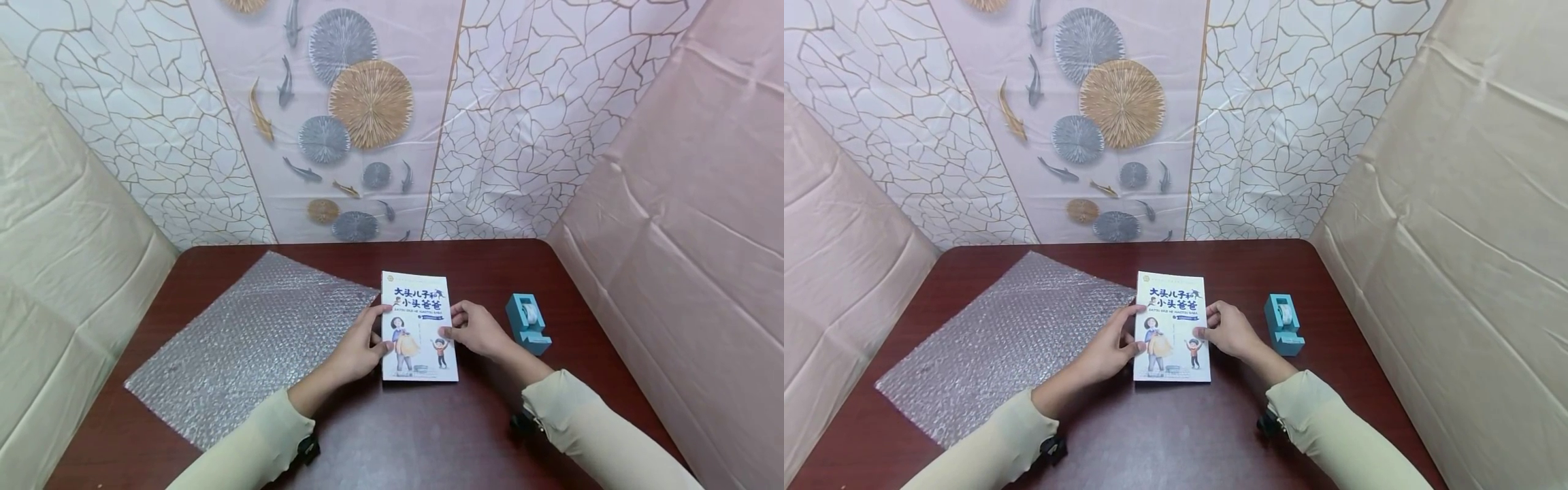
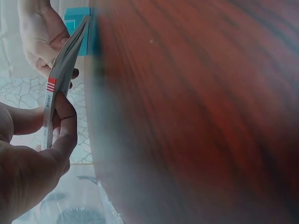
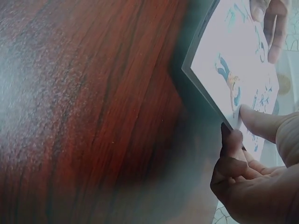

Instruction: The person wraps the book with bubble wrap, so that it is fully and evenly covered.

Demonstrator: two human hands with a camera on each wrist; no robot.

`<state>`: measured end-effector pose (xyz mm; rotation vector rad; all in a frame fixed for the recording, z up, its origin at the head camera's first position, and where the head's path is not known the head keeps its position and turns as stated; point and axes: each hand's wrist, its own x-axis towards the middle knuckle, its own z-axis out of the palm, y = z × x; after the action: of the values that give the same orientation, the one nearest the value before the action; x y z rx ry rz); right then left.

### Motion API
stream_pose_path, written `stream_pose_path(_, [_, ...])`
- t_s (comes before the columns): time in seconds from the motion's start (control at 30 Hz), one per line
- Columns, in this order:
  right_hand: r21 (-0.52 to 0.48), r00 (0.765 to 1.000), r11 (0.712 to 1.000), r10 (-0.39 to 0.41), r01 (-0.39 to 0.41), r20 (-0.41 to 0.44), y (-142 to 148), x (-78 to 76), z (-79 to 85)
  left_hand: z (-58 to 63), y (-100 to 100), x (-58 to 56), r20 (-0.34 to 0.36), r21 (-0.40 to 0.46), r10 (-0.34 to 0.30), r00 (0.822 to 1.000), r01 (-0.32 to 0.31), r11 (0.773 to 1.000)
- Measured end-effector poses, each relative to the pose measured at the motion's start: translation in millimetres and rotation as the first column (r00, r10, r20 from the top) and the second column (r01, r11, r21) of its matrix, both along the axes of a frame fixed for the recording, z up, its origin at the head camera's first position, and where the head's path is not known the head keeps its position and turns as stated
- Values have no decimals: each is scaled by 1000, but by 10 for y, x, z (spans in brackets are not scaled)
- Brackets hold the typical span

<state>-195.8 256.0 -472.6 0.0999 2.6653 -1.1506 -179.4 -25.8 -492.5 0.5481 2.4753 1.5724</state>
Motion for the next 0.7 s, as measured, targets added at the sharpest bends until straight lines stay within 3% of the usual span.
stream_pose_path(0.37, [-42,999,999,27,-28,-34,-12,34,6,-19,-31,0,19,-3,-5,1000,5,1000])
stream_pose_path(0.7, [36,989,995,96,-92,-112,-15,62,-13,-45,-52,7,62,37,-8,998,6,999])
